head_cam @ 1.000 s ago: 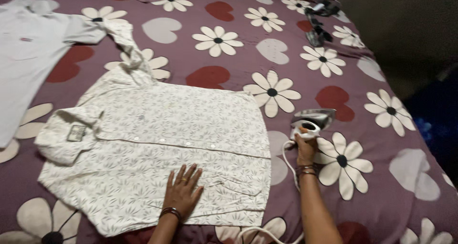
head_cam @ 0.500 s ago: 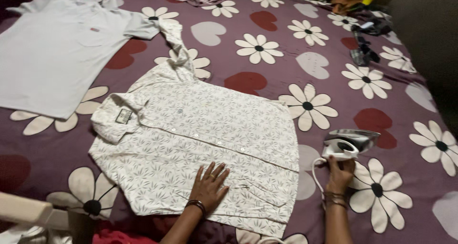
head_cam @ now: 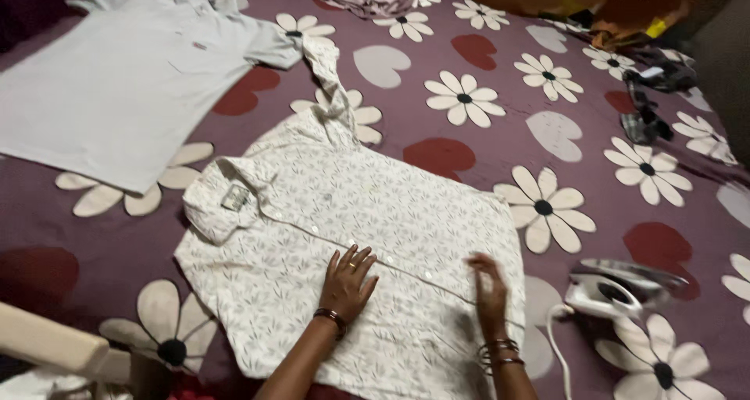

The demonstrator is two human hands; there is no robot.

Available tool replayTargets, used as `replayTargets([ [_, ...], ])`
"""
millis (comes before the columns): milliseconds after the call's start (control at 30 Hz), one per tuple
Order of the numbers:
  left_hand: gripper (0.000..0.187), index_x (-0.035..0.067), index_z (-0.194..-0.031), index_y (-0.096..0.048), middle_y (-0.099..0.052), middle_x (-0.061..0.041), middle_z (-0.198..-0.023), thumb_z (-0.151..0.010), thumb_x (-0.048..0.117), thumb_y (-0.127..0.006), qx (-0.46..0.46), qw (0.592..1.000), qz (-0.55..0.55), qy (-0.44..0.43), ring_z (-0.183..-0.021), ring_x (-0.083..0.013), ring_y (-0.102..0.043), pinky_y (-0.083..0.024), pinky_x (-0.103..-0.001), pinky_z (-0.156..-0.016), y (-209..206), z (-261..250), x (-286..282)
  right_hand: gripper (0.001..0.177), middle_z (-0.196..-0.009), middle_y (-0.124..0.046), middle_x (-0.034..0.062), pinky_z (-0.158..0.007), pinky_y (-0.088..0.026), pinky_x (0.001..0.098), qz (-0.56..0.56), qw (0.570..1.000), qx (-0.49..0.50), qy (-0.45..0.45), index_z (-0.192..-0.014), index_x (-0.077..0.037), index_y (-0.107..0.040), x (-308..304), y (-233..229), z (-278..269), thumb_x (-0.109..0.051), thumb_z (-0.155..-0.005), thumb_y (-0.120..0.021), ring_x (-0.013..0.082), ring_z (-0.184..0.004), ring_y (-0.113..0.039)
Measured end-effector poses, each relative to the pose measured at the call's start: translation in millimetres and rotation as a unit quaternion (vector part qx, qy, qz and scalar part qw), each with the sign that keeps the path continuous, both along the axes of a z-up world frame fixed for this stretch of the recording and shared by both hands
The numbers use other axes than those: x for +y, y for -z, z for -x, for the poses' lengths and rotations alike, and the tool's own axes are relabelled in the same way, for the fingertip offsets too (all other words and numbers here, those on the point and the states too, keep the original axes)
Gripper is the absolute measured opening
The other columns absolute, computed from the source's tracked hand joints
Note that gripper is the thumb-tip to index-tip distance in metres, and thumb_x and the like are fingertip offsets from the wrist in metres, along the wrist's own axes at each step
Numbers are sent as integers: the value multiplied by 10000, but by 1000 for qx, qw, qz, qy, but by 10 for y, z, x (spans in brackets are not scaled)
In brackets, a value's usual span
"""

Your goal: The person irons a white patterned shirt laid out on a bed. They use an electric iron to smooth the fabric, moving it across the shirt's body and sleeves while occasionally adjusting the garment with their hands.

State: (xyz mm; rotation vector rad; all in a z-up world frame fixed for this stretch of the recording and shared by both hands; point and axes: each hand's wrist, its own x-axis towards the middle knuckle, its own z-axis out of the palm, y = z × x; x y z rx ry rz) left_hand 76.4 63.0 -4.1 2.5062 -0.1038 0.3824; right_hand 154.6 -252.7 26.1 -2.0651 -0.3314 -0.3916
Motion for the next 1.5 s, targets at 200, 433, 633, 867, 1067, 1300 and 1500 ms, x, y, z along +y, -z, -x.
replayTargets([
  [200, 463, 130, -1400, -586, -567, -91, -1468, -985, 334, -591, -64, 992, 64, -87, -1421, -304, -449, -274, -497, -1203, 139, -850, 524, 594, -1616, -406, 85, -1261, -170, 479, 264, 928, 88, -246, -1566, -178, -394, 1535, -40, -527, -349, -1015, -540, 258, -1466, -380],
  [433, 582, 80, -1514, -454, -522, -130, -1545, -1024, 374, -567, -88, 869, 484, -49, -1435, -268, -492, -391, -413, -1181, 611, -2216, 996, 677, -1683, -237, 9, -1247, 50, 465, 456, 841, 93, -277, -1590, -173, -298, 2163, -119, -803, -519, -1010, -263, 188, -1564, -81],
  [633, 697, 113, -1623, -259, -375, -82, -1643, -1039, 425, -478, -89, 581, 809, 30, -1513, -241, -334, -306, -411, -1200, 668, -2638, 1332, 678, -1689, -232, 44, -1240, 65, 458, 441, 840, 122, -293, -1586, -130, -313, 2228, -301, -855, -494, -1022, -218, 210, -1575, -62],
  [867, 707, 97, -1572, -326, -421, -109, -1596, -1010, 475, -529, -104, 437, 892, 52, -1442, -294, -416, -378, -483, -1144, 823, -2877, 1521, 445, -1527, -528, 87, -1215, -167, 480, 346, 880, -14, -326, -1404, -92, -565, 2144, 33, -1149, -269, -996, -550, 265, -1488, -367],
  [1067, 735, 77, -1561, -343, -423, -151, -1590, -993, 479, -579, -111, 365, 921, 73, -1421, -307, -446, -402, -479, -1149, 745, -2863, 1594, 315, -1141, -734, 49, -902, -526, 271, 41, 973, 40, -225, -1279, -33, -667, 2579, 286, -2630, -30, -993, -536, 145, -1003, -663],
  [1300, 857, 97, -1609, -273, -350, -132, -1646, -958, 554, -593, -102, 388, 913, 70, -1465, -295, -400, -378, -468, -1174, 527, -2776, 1607, 312, -938, -692, 57, -633, -561, 284, -237, 927, 279, -85, -1271, -6, -606, 3614, 629, -4499, -185, -1016, -613, 115, -727, -671],
  [1500, 876, 133, -1620, -243, -319, -128, -1660, -952, 610, -547, -62, 367, 923, 97, -1502, -306, -340, -357, -474, -1178, 476, -2734, 1582, 329, -630, -487, -66, -420, -323, 233, -97, 914, 374, -126, -1052, -116, -745, 4069, 614, -4963, -422, -930, -724, 51, -482, -410],
])
